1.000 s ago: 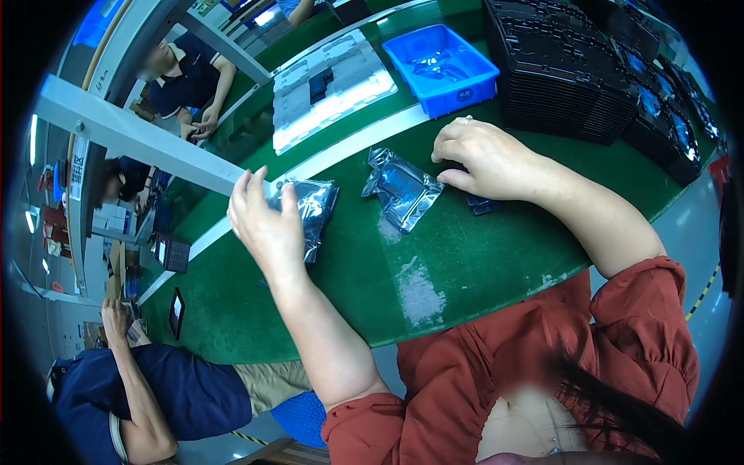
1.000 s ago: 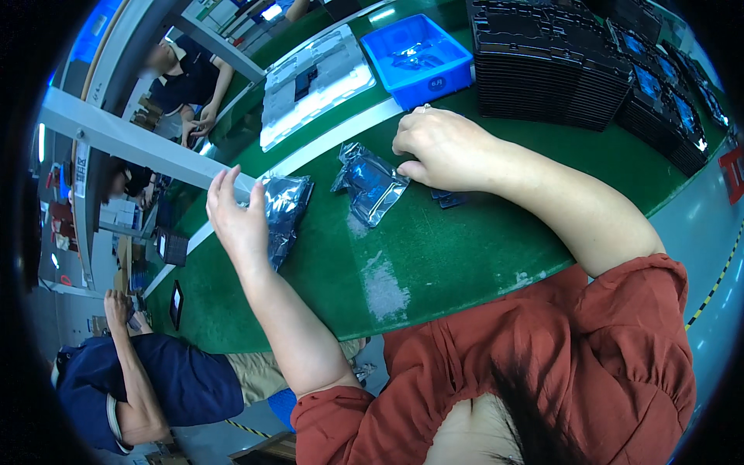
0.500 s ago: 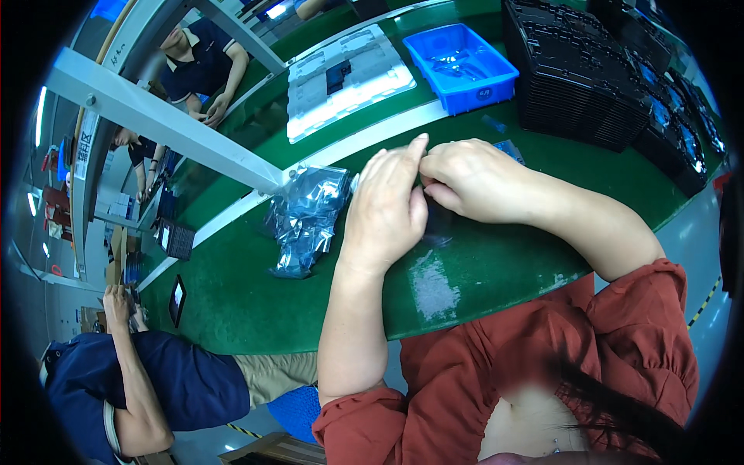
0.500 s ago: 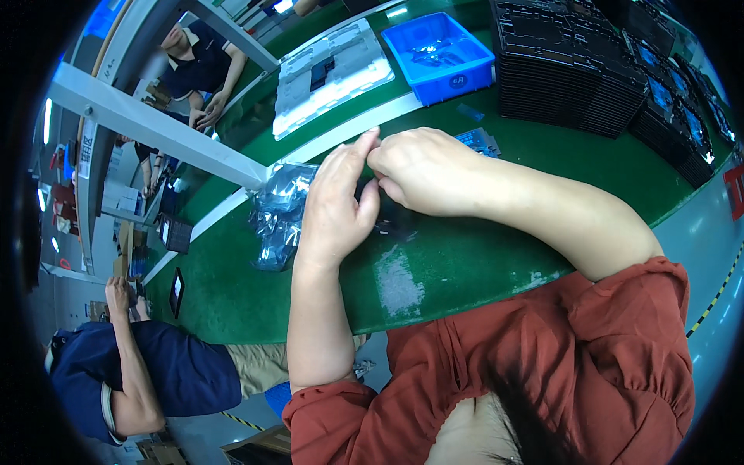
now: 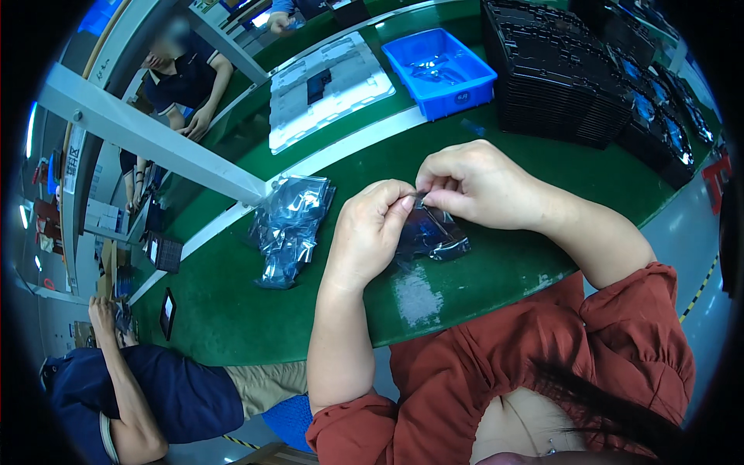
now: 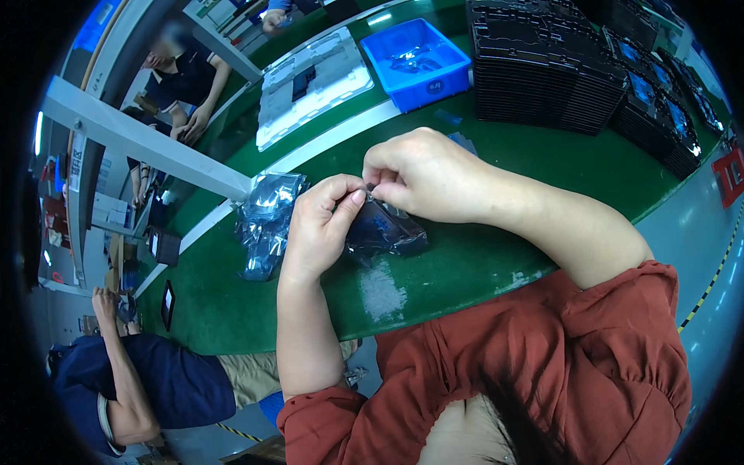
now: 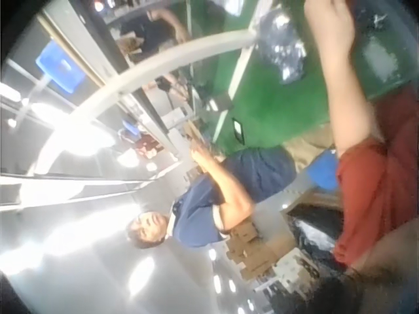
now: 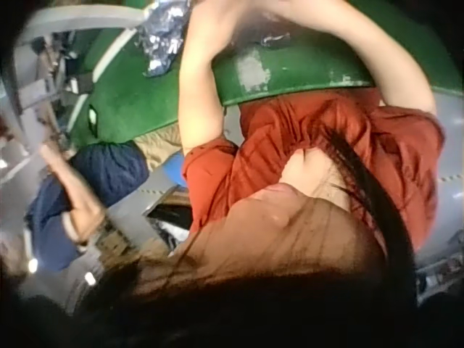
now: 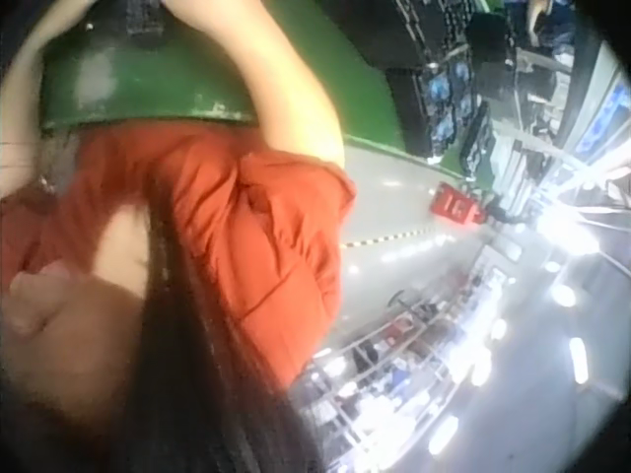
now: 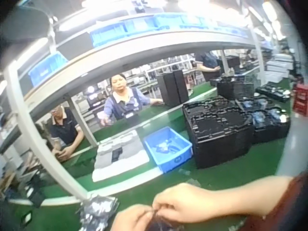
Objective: The person unpacks small blue electronic components from silver anti-static bags and places them into black plastic trays. The person handles the components one by one, opening the bags and arranging the items into the tray slots. The person also stacks the filled trays on the green workbench.
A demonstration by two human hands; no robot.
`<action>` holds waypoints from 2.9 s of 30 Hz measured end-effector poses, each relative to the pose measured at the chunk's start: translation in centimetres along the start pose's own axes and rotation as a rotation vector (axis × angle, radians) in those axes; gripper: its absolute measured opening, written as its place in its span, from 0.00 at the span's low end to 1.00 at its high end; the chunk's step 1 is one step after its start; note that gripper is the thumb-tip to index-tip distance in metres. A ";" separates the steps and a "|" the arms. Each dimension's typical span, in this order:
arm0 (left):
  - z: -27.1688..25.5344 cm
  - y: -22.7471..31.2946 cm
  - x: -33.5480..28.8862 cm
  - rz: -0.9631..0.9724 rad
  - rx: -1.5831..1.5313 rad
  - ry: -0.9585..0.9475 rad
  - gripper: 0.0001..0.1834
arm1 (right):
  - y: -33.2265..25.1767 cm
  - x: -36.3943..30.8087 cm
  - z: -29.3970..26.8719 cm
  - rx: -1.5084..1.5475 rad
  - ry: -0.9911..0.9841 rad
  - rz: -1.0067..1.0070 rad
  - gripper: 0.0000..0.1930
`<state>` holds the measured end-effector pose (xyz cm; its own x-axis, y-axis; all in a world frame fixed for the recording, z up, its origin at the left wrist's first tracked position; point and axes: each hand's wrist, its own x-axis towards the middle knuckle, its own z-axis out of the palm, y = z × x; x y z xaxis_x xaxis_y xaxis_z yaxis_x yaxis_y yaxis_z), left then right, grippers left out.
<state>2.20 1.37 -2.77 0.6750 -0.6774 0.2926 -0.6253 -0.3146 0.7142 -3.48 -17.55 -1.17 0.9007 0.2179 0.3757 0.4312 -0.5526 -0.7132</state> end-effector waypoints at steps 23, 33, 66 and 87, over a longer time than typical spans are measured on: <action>-1.4 -3.6 0.2 -0.254 -0.451 0.209 0.07 | -3.7 -3.4 0.4 -0.229 -0.222 -0.942 0.09; 0.3 -2.0 0.6 -0.052 -0.307 0.295 0.11 | 2.1 2.8 -3.1 -0.541 0.430 -0.578 0.04; 1.1 0.9 0.7 0.070 0.033 0.394 0.05 | 2.4 0.1 -0.7 0.078 0.197 -0.210 0.05; -11.8 -5.8 -2.1 -0.333 0.553 0.784 0.09 | 5.2 0.4 -2.8 -0.623 0.095 -0.003 0.11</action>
<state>9.06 12.46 -0.06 0.7905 0.0658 0.6090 -0.3178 -0.8059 0.4995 -1.04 -22.60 -3.08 0.8786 0.1640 0.4485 0.2968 -0.9233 -0.2438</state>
